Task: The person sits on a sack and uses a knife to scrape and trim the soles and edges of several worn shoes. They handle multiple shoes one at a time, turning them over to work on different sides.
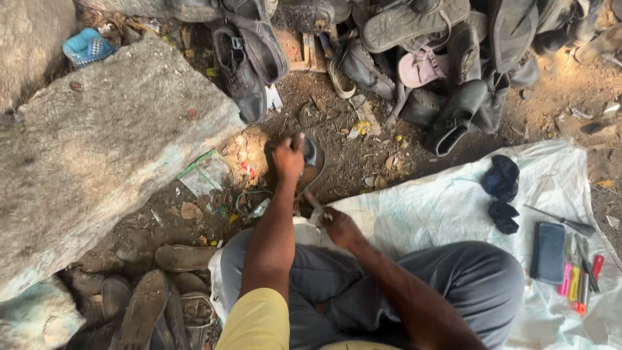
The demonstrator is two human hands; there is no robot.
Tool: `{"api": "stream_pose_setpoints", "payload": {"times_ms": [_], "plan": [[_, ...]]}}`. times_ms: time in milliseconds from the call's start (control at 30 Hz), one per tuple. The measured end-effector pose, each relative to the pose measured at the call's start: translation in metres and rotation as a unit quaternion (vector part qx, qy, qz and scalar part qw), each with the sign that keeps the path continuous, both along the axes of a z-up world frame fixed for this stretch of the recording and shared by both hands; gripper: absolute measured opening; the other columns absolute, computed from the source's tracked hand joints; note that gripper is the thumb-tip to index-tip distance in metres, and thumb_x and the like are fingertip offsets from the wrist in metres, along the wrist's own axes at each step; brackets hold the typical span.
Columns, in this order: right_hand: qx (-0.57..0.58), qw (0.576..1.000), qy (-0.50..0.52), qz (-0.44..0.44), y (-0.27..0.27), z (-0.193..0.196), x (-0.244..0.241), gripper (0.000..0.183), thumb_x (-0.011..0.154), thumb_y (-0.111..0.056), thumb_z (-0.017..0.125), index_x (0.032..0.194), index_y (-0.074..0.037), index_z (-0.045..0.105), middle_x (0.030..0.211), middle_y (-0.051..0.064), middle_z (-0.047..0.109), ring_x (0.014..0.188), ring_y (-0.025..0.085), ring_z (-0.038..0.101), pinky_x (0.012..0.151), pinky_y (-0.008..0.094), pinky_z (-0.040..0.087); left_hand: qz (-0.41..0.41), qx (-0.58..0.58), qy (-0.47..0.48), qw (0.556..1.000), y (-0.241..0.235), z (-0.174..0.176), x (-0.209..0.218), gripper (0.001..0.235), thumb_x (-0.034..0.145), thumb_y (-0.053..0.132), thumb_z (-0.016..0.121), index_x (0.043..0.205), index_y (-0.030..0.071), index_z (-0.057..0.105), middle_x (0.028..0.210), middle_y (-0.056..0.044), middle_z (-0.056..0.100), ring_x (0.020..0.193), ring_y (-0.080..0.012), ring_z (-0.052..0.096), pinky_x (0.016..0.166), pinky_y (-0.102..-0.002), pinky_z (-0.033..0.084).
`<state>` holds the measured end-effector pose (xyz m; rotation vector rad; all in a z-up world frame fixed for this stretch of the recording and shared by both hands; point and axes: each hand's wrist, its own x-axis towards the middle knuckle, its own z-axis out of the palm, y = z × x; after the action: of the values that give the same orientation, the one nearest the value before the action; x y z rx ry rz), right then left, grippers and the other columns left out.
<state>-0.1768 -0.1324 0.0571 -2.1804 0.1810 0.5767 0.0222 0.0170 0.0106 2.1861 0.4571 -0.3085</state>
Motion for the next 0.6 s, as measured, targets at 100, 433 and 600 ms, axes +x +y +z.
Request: {"api": "stream_pose_setpoints", "payload": {"times_ms": [100,433,600], "plan": [[-0.001,0.995,-0.099,0.03,-0.015,0.007,0.015,0.045,0.101,-0.03,0.064,0.138,-0.005,0.06,0.094,0.027,0.073,0.082,0.037,0.069,0.067,0.05,0.056,-0.045,-0.058,-0.048,0.996,0.016,0.036,0.004,0.057,0.094,0.053,0.067,0.122,0.004,0.07,0.114,-0.023,0.075,0.11,-0.0372,0.071,0.097,-0.048,0.055],[-0.026,0.992,-0.114,0.045,0.007,0.017,0.019,0.045,0.102,-0.031,0.056,0.145,-0.017,0.054,0.099,0.027,0.072,0.09,0.048,0.069,0.074,0.055,0.056,-0.294,0.153,0.052,0.942,0.022,0.109,-0.069,0.117,0.078,0.029,0.088,0.163,0.011,0.009,0.162,-0.018,0.035,0.137,-0.0386,0.05,0.114,-0.048,0.041],[-0.158,0.982,-0.071,0.077,-0.003,0.028,0.013,0.05,0.1,-0.033,0.052,0.15,-0.03,0.049,0.099,0.025,0.074,0.092,0.044,0.072,0.081,0.053,0.057,-0.302,0.173,0.031,0.937,0.026,0.101,-0.07,0.114,0.082,0.027,0.087,0.163,0.014,0.008,0.153,-0.021,0.046,0.13,-0.0381,0.057,0.112,-0.047,0.045]]}}
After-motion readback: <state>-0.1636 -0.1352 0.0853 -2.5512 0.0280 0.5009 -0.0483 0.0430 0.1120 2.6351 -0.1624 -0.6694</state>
